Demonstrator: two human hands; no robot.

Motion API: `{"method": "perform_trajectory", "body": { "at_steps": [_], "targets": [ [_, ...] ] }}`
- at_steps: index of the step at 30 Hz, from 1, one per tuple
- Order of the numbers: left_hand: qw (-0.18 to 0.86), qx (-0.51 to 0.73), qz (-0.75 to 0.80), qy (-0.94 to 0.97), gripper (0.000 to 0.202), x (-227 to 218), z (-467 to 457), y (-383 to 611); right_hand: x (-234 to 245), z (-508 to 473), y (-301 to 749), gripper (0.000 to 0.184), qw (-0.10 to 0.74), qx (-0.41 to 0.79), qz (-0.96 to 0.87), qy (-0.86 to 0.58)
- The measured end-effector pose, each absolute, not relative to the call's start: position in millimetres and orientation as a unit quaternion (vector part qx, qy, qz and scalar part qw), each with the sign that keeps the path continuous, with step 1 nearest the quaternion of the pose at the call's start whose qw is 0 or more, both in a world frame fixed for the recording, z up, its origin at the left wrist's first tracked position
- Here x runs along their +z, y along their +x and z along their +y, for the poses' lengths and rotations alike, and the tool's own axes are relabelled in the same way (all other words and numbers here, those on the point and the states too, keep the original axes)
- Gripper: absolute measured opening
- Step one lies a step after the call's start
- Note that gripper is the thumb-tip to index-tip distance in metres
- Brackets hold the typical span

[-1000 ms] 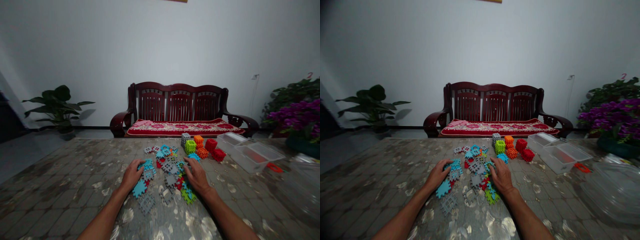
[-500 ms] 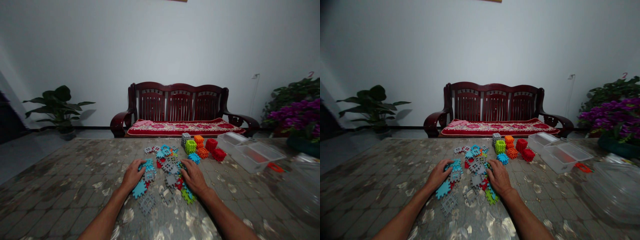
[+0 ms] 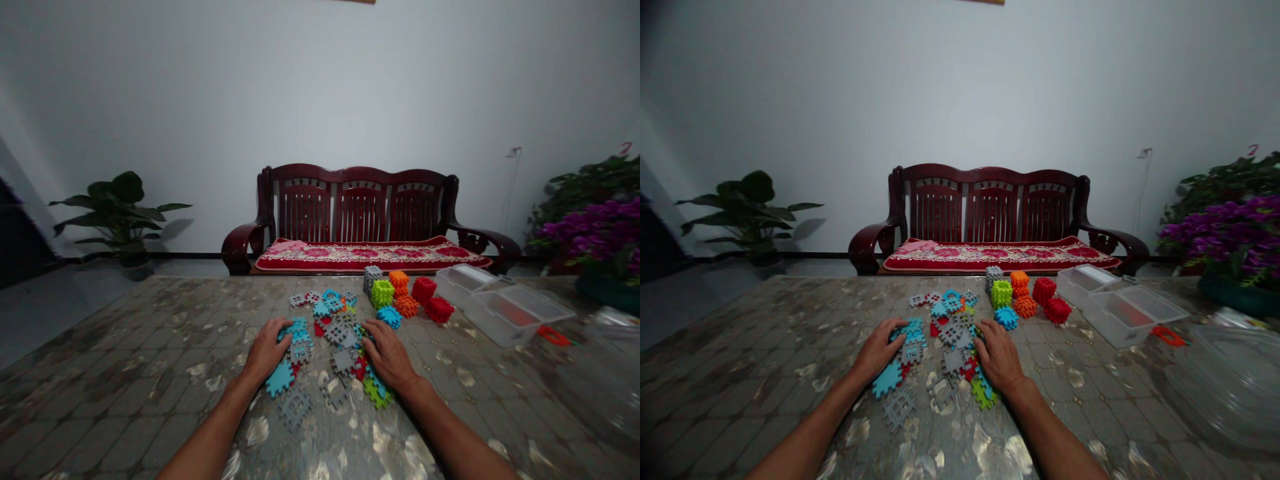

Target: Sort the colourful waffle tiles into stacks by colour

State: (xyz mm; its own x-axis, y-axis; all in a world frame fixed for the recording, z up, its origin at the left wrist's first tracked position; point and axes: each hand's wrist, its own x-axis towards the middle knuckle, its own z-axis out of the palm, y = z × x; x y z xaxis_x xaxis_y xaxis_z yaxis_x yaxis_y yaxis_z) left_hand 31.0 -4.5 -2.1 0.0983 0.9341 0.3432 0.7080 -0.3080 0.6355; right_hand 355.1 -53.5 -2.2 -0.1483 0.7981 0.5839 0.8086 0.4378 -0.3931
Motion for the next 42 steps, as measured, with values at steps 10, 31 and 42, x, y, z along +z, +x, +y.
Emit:
{"method": "perform_trajectory", "body": {
  "at_steps": [10,31,42],
  "targets": [
    [0.151,0.360,0.568,0.725,0.032,-1.8,-4.5,30.7,-2.4,-53.7,353.8,0.030,0.374,-0.013,-0.757,-0.535],
    [0.157,0.382,0.563,0.716,0.033,0.0,-5.0,32.5,-21.4,-47.3,341.2,0.039,0.363,-0.032,-0.730,-0.578],
    [0.126,0.309,0.602,0.726,0.042,15.3,-5.3,40.4,-30.4,-29.1,272.2,0.051,0.420,0.000,-0.660,-0.623]
  ]
}}
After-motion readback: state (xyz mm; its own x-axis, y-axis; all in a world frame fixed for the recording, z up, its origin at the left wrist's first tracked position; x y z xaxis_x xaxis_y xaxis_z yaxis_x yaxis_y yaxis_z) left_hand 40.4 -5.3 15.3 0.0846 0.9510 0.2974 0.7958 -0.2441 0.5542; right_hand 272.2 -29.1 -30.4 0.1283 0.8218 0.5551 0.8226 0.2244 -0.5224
